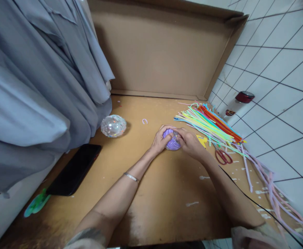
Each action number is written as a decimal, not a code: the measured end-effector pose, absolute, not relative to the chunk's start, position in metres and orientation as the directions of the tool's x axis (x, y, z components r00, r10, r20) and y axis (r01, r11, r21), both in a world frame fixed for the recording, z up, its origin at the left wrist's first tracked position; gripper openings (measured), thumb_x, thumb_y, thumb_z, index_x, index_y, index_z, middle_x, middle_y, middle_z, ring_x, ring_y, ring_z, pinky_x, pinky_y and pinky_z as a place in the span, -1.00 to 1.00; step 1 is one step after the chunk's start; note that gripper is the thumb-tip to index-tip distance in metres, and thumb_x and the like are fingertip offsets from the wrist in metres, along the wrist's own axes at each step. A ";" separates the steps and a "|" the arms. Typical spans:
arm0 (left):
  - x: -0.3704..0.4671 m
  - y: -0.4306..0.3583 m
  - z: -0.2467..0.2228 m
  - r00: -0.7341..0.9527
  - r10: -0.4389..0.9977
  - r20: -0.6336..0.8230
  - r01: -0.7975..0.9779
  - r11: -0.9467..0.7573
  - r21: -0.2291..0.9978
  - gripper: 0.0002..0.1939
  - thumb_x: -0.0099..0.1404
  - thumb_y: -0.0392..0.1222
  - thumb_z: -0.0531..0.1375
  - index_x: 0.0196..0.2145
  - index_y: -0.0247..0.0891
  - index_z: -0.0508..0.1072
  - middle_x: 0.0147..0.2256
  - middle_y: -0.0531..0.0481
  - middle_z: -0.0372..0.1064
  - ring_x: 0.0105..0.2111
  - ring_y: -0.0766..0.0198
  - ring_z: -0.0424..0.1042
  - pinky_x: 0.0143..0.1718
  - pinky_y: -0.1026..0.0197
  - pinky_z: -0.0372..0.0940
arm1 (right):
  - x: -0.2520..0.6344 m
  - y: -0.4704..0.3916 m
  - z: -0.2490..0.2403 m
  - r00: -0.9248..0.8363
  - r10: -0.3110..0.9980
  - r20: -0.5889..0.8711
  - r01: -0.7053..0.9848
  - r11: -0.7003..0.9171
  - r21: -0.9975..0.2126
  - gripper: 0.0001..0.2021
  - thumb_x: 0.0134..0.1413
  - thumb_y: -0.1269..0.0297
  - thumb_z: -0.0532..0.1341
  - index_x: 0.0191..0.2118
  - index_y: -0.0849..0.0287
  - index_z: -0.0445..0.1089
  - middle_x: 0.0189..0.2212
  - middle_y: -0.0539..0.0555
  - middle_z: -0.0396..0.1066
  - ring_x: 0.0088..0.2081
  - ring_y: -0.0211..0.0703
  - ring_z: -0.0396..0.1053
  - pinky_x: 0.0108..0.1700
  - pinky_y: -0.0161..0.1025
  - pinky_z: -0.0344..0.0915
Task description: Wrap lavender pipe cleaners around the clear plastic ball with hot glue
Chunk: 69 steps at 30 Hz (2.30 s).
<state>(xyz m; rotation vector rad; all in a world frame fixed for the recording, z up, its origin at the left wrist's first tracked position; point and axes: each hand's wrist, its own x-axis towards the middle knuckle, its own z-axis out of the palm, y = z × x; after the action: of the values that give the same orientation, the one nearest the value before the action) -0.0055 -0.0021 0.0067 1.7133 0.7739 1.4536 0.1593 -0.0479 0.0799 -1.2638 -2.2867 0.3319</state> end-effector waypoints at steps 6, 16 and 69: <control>-0.005 -0.003 0.008 0.173 0.833 0.526 -0.026 -0.530 0.848 -0.69 0.29 0.02 0.19 -0.14 -0.24 0.46 -0.07 -0.15 0.45 0.02 0.08 0.42 0.14 0.01 0.30 | 0.158 -0.049 0.079 -0.445 0.840 0.312 0.735 0.541 -0.409 -0.60 0.22 0.44 0.03 0.10 0.21 0.43 -0.09 0.25 0.47 -0.06 0.01 0.42 0.02 -0.07 0.33; -0.005 -0.002 0.007 0.176 0.837 0.517 -0.027 -0.521 0.853 -0.70 0.27 0.01 0.18 -0.14 -0.24 0.46 -0.06 -0.14 0.43 0.02 0.08 0.41 0.14 0.03 0.29 | 0.158 -0.049 0.081 -0.431 0.859 0.276 0.750 0.511 -0.419 -0.57 0.22 0.39 0.03 0.16 0.24 0.38 0.00 0.28 0.47 0.01 0.07 0.43 0.06 0.01 0.35; -0.007 -0.009 0.013 0.212 0.815 0.540 -0.023 -0.548 0.836 -0.47 0.40 0.26 -0.02 -0.10 -0.24 0.47 -0.04 -0.15 0.43 0.05 0.07 0.38 0.18 0.03 0.24 | 0.154 -0.046 0.080 -0.301 0.915 0.268 0.735 0.402 -0.546 -0.56 0.07 0.40 0.11 0.05 0.23 0.54 -0.22 0.18 0.52 -0.28 -0.07 0.40 -0.10 -0.12 0.32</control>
<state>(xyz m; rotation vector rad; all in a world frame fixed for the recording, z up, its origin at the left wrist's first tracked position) -0.0068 -0.0087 0.0133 1.7433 0.7429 1.4241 0.1545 -0.0459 0.0795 -1.4021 -2.1214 0.4363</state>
